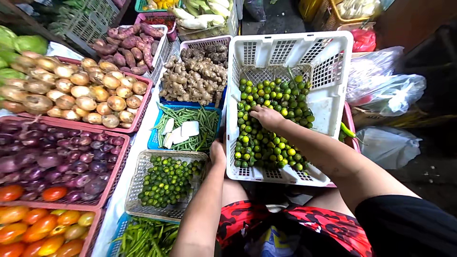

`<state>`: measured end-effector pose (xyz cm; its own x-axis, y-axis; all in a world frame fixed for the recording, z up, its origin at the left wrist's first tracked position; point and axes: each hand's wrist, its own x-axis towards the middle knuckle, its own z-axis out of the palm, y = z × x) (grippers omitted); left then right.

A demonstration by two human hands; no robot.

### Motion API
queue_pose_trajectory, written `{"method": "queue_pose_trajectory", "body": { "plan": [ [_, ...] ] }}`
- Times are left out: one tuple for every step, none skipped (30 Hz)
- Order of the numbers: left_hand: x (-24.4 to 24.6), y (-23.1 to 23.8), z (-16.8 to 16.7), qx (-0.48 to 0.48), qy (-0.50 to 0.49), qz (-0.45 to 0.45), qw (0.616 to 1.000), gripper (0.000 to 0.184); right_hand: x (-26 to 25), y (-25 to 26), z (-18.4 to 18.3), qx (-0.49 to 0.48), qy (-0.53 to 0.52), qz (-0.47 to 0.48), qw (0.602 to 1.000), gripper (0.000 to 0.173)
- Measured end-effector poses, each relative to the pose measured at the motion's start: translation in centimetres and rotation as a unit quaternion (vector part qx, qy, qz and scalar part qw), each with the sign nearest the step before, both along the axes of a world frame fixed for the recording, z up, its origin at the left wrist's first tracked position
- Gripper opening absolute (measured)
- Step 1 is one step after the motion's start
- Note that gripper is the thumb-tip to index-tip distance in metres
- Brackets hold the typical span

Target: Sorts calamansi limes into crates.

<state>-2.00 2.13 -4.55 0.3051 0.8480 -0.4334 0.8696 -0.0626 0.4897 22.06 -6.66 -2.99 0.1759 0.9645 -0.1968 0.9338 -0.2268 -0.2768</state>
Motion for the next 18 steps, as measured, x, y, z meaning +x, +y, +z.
{"method": "queue_pose_trajectory", "body": {
  "plan": [
    [0.0, 0.0, 0.0, -0.006, 0.003, 0.001, 1.000, 0.051, 0.3, 0.0, 0.0, -0.001, 0.007, 0.009, 1.000, 0.045],
    [-0.1, -0.1, 0.0, -0.009, 0.006, 0.002, 1.000, 0.051, 0.5, 0.0, 0.0, -0.001, 0.019, 0.010, 1.000, 0.049],
    [0.0, 0.0, 0.0, -0.008, 0.006, 0.003, 1.000, 0.052, 0.8, 0.2, 0.2, 0.002, 0.032, 0.006, 0.999, 0.052],
    [0.0, 0.0, -0.1, -0.006, 0.004, 0.005, 1.000, 0.054, 1.1, 0.6, 0.4, 0.003, 0.048, -0.002, 0.999, 0.055],
    [0.0, 0.1, -0.1, -0.005, 0.000, 0.005, 1.000, 0.054, 1.2, 1.0, 0.6, -0.003, 0.063, -0.013, 0.998, 0.055],
    [0.0, 0.1, -0.3, -0.004, -0.004, 0.008, 1.000, 0.054, 1.2, 1.4, 0.8, -0.013, 0.072, -0.026, 0.997, 0.055],
    [-0.1, 0.1, -0.4, -0.001, -0.007, 0.010, 1.000, 0.058, 1.1, 1.8, 1.0, -0.023, 0.078, -0.039, 0.996, 0.056],
    [-0.2, 0.1, -0.5, 0.003, -0.007, 0.009, 1.000, 0.061, 1.1, 2.0, 1.2, -0.032, 0.086, -0.051, 0.995, 0.058],
    [-0.2, 0.1, -0.7, 0.009, -0.005, 0.006, 1.000, 0.062, 1.0, 2.1, 1.2, -0.036, 0.093, -0.060, 0.993, 0.059],
    [-0.2, 0.1, -0.7, 0.011, -0.004, 0.004, 1.000, 0.061, 0.9, 1.9, 1.1, -0.038, 0.101, -0.068, 0.992, 0.060],
    [-0.2, 0.1, -0.6, 0.014, -0.002, 0.002, 1.000, 0.059, 0.7, 1.6, 0.8, -0.034, 0.112, -0.076, 0.990, 0.060],
    [-0.2, 0.1, -0.6, 0.016, -0.001, 0.001, 1.000, 0.058, 0.4, 1.3, 0.2, -0.024, 0.125, -0.084, 0.988, 0.061],
    [-0.1, 0.1, -0.5, 0.017, -0.002, 0.000, 1.000, 0.057, 0.1, 0.9, -0.4, -0.011, 0.137, -0.093, 0.986, 0.061],
    [-0.1, 0.0, -0.6, 0.017, -0.008, 0.002, 1.000, 0.056, -0.2, 0.7, -0.9, 0.004, 0.150, -0.104, 0.983, 0.059],
    [-0.1, -0.1, -0.7, 0.018, -0.010, 0.004, 1.000, 0.057, -0.4, 0.4, -1.2, 0.022, 0.161, -0.115, 0.980, 0.057],
    [-0.1, -0.1, -0.8, 0.017, -0.012, 0.007, 1.000, 0.058, -0.5, 0.3, -1.1, 0.030, 0.174, -0.123, 0.977, 0.055],
    [-0.1, -0.1, -0.8, 0.014, -0.011, 0.009, 1.000, 0.058, -0.5, 0.3, -0.8, 0.031, 0.188, -0.130, 0.973, 0.055],
    [-0.2, -0.1, -0.8, 0.010, -0.011, 0.011, 1.000, 0.053, -0.5, 0.5, -0.5, 0.019, 0.196, -0.137, 0.971, 0.056]
  ]
}}
